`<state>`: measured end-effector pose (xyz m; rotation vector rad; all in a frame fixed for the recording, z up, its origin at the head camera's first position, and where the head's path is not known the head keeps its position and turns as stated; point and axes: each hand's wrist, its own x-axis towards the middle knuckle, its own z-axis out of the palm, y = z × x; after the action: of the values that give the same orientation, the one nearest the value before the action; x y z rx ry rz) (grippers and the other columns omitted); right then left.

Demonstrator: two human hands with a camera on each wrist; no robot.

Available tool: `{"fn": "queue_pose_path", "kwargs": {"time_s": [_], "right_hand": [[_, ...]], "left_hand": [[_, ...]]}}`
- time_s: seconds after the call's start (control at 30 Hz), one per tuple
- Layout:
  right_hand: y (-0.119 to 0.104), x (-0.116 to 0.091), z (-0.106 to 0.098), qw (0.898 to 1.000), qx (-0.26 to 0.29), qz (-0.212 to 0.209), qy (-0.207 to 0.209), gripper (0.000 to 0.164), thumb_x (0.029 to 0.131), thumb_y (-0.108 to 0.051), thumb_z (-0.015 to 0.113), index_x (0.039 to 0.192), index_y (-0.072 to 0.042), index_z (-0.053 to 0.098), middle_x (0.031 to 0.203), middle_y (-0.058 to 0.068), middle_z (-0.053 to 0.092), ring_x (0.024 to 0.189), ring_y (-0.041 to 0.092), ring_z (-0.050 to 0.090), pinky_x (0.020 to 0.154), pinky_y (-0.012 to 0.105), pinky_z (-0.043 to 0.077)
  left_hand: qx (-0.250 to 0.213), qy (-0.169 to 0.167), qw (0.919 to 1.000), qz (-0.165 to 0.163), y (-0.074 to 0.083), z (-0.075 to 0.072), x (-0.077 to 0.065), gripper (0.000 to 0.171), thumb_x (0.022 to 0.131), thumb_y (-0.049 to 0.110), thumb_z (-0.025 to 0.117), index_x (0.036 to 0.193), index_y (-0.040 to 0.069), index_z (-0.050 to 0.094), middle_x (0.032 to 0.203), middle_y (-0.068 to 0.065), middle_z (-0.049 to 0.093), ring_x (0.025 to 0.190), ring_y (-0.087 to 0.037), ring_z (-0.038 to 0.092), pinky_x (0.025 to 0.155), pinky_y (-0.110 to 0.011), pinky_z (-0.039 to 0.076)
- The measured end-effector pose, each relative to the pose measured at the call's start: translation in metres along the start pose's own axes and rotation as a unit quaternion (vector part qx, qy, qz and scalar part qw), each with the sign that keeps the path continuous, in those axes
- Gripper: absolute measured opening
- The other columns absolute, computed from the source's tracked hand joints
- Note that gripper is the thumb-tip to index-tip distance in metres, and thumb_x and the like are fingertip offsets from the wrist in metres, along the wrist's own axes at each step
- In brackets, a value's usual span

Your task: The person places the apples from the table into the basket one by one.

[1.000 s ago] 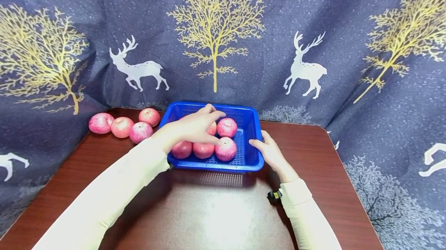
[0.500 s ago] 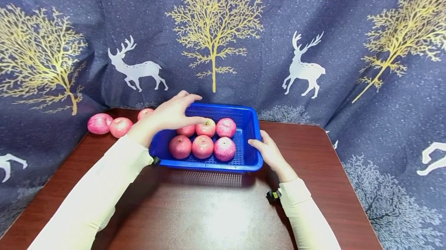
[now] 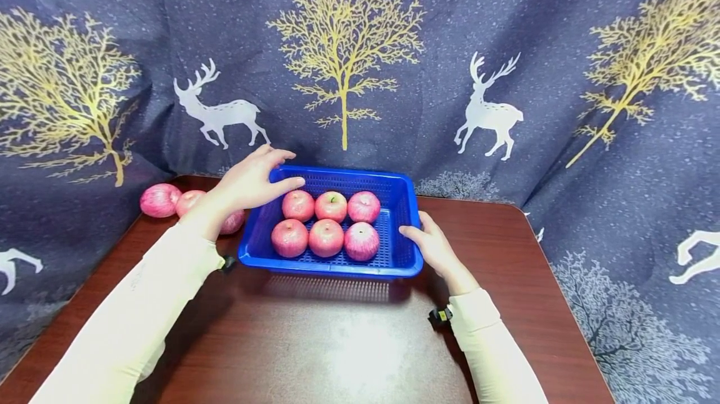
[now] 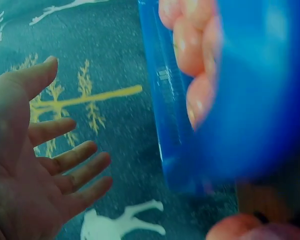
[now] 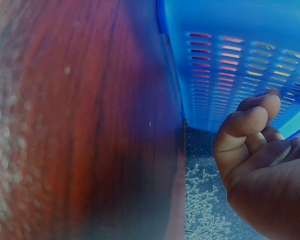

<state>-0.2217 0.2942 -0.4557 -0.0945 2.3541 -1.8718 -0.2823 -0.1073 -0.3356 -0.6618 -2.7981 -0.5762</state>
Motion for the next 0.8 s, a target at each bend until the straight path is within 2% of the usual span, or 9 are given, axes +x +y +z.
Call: {"fn": "queue_pose_path", "kwargs": {"time_s": [0.2, 0.5, 0.8], "right_hand": [[-0.001, -0.001, 0.001, 1.0, -0.008, -0.011, 0.007, 0.054, 0.096, -0.037, 0.062, 0.139, -0.012, 0.043, 0.13, 0.019, 0.056, 0.104, 0.034, 0.063, 0.082, 0.047, 0.053], [-0.001, -0.001, 0.001, 1.0, -0.007, -0.013, 0.008, 0.052, 0.096, -0.036, 0.062, 0.138, -0.011, 0.043, 0.129, 0.02, 0.057, 0.103, 0.033, 0.064, 0.082, 0.046, 0.053], [0.0, 0.0, 0.0, 1.0, -0.004, -0.015, 0.005, 0.054, 0.096, -0.036, 0.062, 0.139, -0.011, 0.043, 0.129, 0.02, 0.056, 0.102, 0.034, 0.064, 0.081, 0.046, 0.054]], "left_hand": [[0.004, 0.026, 0.9991, -0.034, -0.03, -0.005, -0.01, 0.078, 0.084, 0.075, 0.053, 0.139, 0.02, 0.052, 0.121, -0.008, 0.052, 0.113, -0.028, 0.05, 0.089, -0.053, 0.045], [0.017, 0.041, 0.9922, -0.117, -0.072, -0.009, -0.024, 0.081, 0.087, 0.076, 0.048, 0.141, 0.017, 0.049, 0.13, -0.019, 0.048, 0.118, -0.039, 0.044, 0.092, -0.06, 0.04], [0.051, 0.074, 0.9844, -0.151, -0.104, -0.01, -0.037, 0.078, 0.09, 0.071, 0.046, 0.14, 0.012, 0.049, 0.127, -0.026, 0.047, 0.111, -0.046, 0.044, 0.09, -0.064, 0.036]]}}
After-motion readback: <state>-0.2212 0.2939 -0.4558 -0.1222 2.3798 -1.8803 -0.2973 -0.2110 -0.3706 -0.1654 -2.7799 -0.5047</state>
